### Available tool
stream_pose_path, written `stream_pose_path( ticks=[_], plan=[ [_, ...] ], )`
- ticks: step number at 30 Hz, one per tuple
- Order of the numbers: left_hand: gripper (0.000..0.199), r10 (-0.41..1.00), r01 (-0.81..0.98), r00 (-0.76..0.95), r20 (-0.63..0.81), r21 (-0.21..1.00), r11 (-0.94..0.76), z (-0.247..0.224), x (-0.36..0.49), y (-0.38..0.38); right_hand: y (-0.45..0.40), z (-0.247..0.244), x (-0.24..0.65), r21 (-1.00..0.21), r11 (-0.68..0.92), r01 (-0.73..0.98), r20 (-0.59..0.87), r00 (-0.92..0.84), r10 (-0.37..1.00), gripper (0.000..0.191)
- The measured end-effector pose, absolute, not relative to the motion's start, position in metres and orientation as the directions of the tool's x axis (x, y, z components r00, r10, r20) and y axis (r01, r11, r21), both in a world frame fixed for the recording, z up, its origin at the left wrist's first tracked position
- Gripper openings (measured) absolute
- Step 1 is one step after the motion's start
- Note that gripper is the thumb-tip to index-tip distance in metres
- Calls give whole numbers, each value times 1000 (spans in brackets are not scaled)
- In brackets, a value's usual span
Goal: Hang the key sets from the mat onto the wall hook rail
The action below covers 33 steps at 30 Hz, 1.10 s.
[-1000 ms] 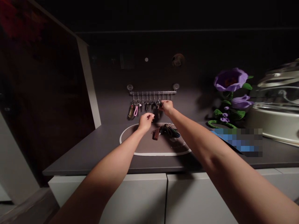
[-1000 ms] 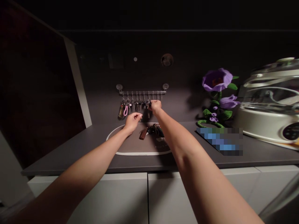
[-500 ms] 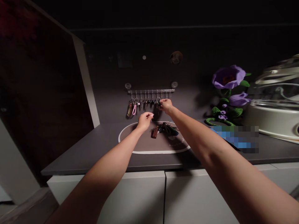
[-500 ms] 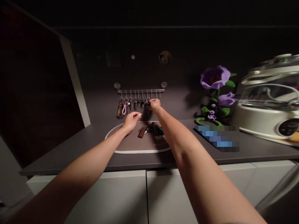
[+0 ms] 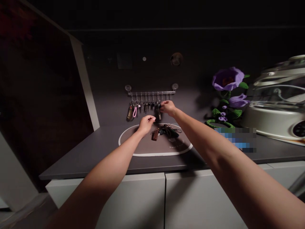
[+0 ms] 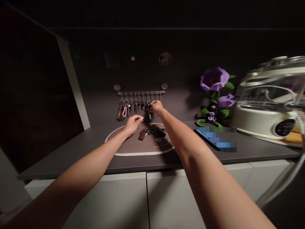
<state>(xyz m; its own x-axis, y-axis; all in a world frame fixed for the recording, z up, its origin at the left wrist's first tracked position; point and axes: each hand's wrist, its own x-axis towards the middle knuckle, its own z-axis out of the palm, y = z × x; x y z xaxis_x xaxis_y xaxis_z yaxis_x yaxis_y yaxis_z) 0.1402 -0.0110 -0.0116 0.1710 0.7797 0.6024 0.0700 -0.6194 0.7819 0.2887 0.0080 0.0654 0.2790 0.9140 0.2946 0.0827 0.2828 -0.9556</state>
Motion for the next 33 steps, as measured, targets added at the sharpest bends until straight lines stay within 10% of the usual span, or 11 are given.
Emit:
stream_pose_path(
  ticks=[33],
  plan=[
    [20, 706, 304, 342, 620, 638, -708, -15, 145, -26, -65, 10, 296, -849, 402, 342, 440, 38, 897, 9]
  ],
)
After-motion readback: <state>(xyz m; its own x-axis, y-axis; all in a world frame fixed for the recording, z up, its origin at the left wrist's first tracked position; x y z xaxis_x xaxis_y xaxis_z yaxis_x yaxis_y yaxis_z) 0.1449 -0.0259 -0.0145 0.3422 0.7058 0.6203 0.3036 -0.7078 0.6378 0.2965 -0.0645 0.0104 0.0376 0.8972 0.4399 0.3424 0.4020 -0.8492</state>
